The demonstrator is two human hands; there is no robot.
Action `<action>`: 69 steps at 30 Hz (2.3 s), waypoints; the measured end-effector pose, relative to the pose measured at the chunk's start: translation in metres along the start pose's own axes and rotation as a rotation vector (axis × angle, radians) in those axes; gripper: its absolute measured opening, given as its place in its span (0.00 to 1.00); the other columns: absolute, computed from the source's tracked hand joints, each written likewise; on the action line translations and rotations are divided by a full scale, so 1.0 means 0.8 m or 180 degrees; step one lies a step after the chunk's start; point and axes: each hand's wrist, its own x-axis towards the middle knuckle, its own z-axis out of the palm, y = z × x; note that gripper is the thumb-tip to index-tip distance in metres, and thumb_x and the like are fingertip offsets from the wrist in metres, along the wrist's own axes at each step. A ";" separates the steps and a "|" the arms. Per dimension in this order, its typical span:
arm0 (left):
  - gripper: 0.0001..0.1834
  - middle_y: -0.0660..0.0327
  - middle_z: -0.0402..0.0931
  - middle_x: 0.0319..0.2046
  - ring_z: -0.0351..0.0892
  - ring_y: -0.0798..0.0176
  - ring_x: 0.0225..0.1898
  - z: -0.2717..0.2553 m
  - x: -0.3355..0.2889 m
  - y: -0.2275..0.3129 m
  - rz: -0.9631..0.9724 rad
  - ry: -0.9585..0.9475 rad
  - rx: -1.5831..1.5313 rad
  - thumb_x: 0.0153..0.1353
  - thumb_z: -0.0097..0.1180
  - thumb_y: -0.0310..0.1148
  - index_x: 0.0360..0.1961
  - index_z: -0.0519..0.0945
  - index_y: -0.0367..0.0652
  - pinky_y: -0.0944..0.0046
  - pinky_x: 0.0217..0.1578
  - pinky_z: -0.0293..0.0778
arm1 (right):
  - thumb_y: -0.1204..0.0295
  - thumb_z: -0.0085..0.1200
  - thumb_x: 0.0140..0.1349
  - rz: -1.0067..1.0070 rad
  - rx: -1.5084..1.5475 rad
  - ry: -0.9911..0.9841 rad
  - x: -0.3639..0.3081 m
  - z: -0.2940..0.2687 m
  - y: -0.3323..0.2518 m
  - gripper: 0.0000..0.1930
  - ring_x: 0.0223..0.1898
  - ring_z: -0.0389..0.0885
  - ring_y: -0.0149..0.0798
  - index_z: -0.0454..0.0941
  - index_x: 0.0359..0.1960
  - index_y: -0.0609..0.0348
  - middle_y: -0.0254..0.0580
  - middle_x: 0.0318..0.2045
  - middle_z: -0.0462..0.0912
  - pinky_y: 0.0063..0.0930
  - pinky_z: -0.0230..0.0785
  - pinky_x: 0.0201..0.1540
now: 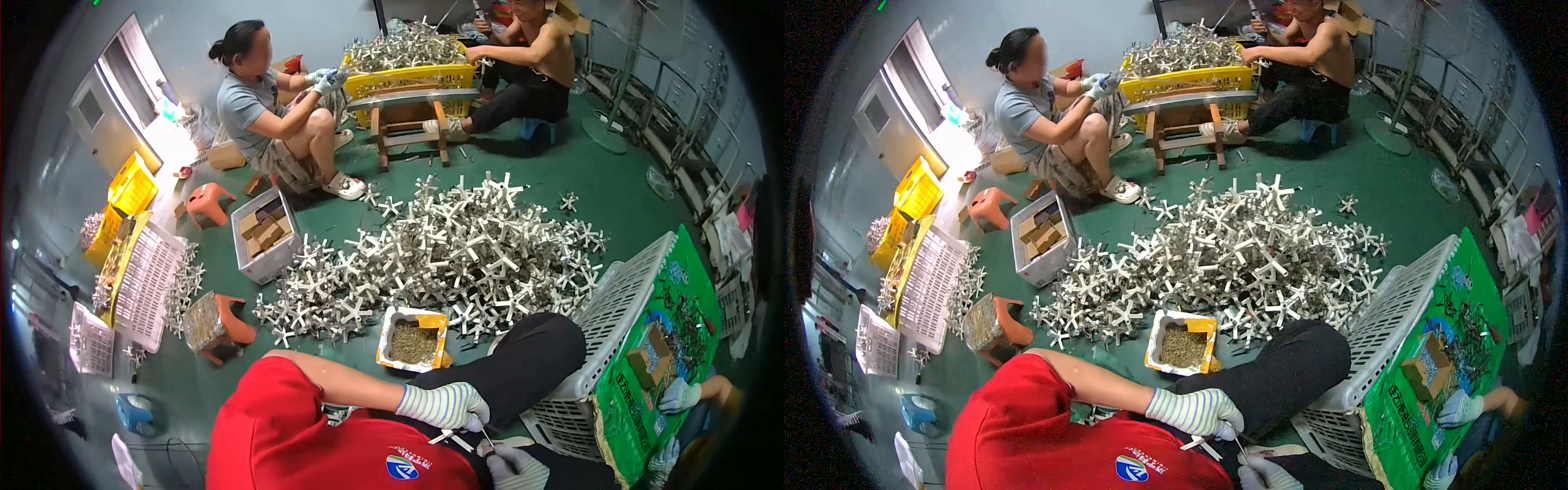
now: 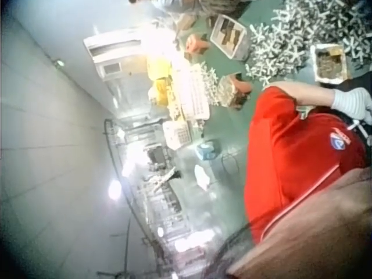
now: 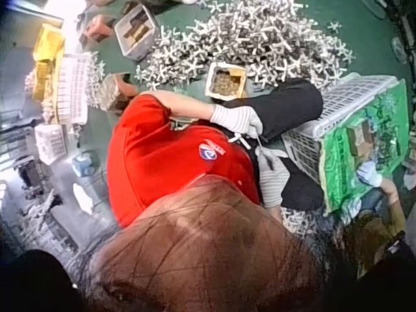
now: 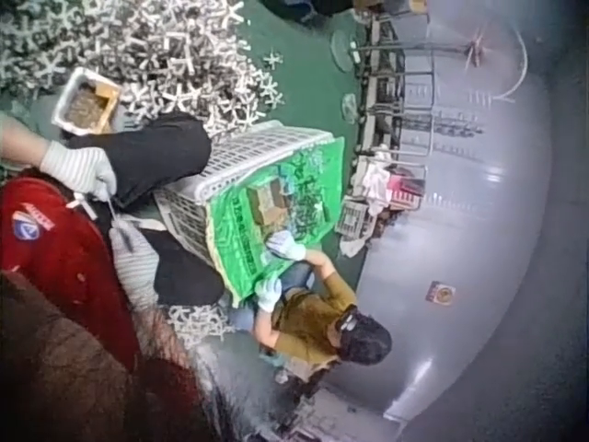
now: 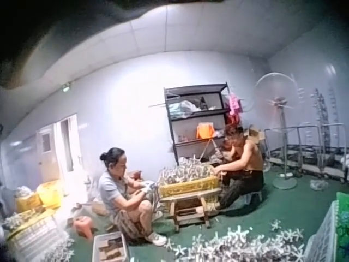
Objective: The person assembles small white plastic components by hand, using a screwdriver to secure them with screws.
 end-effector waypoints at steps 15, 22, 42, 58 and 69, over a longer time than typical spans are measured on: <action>0.15 0.53 0.88 0.37 0.88 0.59 0.40 -0.003 -0.002 -0.005 0.0096 -0.0032 -0.0014 0.65 0.64 0.34 0.49 0.86 0.37 0.60 0.44 0.81 | 0.76 0.59 0.66 0.0734 0.0807 -0.0744 0.006 -0.032 -0.024 0.21 0.36 0.81 0.36 0.77 0.61 0.62 0.45 0.44 0.84 0.28 0.76 0.42; 0.13 0.56 0.86 0.31 0.86 0.62 0.32 -0.008 -0.001 0.006 -0.0117 -0.0167 -0.0218 0.64 0.63 0.34 0.46 0.87 0.38 0.62 0.36 0.80 | 0.72 0.60 0.67 0.0316 -0.0611 -0.0616 -0.031 -0.008 0.005 0.19 0.34 0.84 0.48 0.81 0.59 0.52 0.47 0.38 0.85 0.38 0.77 0.40; 0.15 0.53 0.87 0.34 0.87 0.58 0.37 -0.007 -0.005 0.005 0.0161 -0.0050 0.0094 0.64 0.65 0.36 0.47 0.86 0.37 0.59 0.41 0.80 | 0.67 0.55 0.73 0.3479 0.2668 -0.0806 -0.007 -0.012 -0.003 0.17 0.17 0.67 0.22 0.81 0.57 0.65 0.32 0.26 0.80 0.17 0.61 0.20; 0.14 0.54 0.88 0.34 0.88 0.58 0.36 -0.008 -0.002 0.000 0.0257 0.0002 0.0053 0.63 0.66 0.35 0.46 0.87 0.39 0.59 0.39 0.81 | 0.68 0.62 0.68 0.0500 -0.0943 -0.0630 -0.043 0.011 0.006 0.18 0.27 0.82 0.40 0.82 0.58 0.55 0.42 0.33 0.86 0.34 0.74 0.31; 0.15 0.53 0.88 0.36 0.88 0.58 0.38 -0.008 -0.005 -0.005 0.0330 0.0093 0.0143 0.65 0.65 0.36 0.47 0.86 0.38 0.60 0.42 0.80 | 0.64 0.58 0.72 0.3413 0.3035 -0.0586 -0.012 -0.002 -0.010 0.19 0.19 0.59 0.16 0.81 0.57 0.65 0.23 0.24 0.73 0.11 0.47 0.21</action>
